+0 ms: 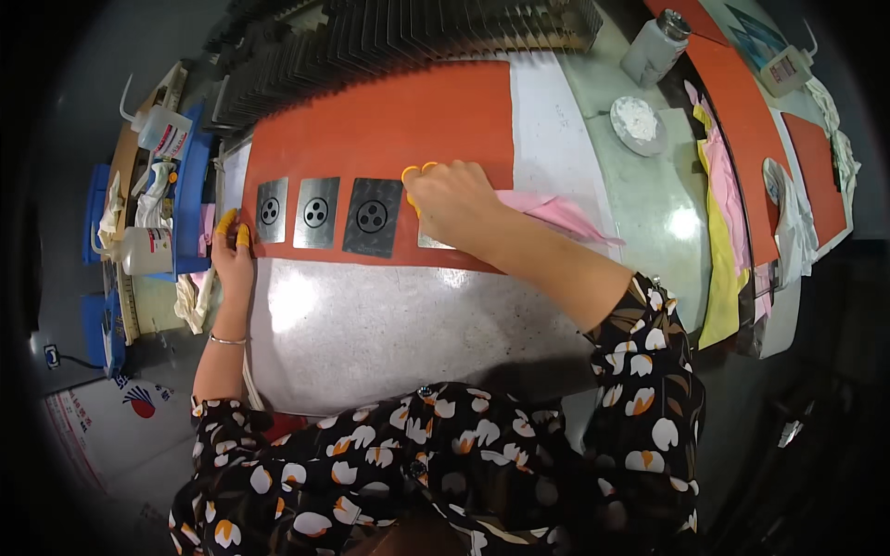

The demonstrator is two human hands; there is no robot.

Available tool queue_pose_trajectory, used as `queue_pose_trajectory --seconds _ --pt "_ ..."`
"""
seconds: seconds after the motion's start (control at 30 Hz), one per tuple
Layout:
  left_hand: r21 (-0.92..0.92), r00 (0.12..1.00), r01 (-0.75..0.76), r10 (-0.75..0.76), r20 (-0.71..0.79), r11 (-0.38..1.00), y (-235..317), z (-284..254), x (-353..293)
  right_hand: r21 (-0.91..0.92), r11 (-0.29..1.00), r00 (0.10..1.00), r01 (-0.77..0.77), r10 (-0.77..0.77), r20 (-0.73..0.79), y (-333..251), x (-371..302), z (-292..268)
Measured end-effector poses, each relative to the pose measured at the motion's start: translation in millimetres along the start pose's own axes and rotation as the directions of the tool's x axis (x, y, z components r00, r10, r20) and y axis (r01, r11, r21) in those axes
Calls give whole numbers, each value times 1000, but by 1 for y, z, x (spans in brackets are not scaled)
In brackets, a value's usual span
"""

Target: The person wipes small rectangular metal plates with a white cloth, then uses a pink cloth to wipe the same plates. The person handles the plates one at a time, wiping each surface and placing them on a red mat. The person also wipes the surrounding table surface.

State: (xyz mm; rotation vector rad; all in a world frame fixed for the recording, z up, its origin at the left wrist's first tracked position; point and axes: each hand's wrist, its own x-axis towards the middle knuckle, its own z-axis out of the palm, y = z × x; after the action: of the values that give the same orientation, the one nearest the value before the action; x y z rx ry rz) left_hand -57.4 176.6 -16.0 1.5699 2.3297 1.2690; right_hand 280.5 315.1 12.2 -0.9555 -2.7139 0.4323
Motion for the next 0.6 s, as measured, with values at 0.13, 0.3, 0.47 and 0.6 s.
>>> queue_pose_trajectory --seconds 0.13,0.3,0.47,0.6 --pt "-22 999 -26 26 -31 999 -23 -1 -8 122 987 994 -105 109 -23 30 -25 -18" --pt "-76 1000 14 -15 -17 997 -9 -1 -3 25 999 997 -31 32 -72 18 5 -10" --pt "-196 995 85 -94 -37 977 -19 -1 -3 67 996 991 -61 68 -111 29 -5 -9" --pt "-186 999 44 -48 -14 982 -16 -2 -3 71 997 990 -26 36 -134 27 6 -5"
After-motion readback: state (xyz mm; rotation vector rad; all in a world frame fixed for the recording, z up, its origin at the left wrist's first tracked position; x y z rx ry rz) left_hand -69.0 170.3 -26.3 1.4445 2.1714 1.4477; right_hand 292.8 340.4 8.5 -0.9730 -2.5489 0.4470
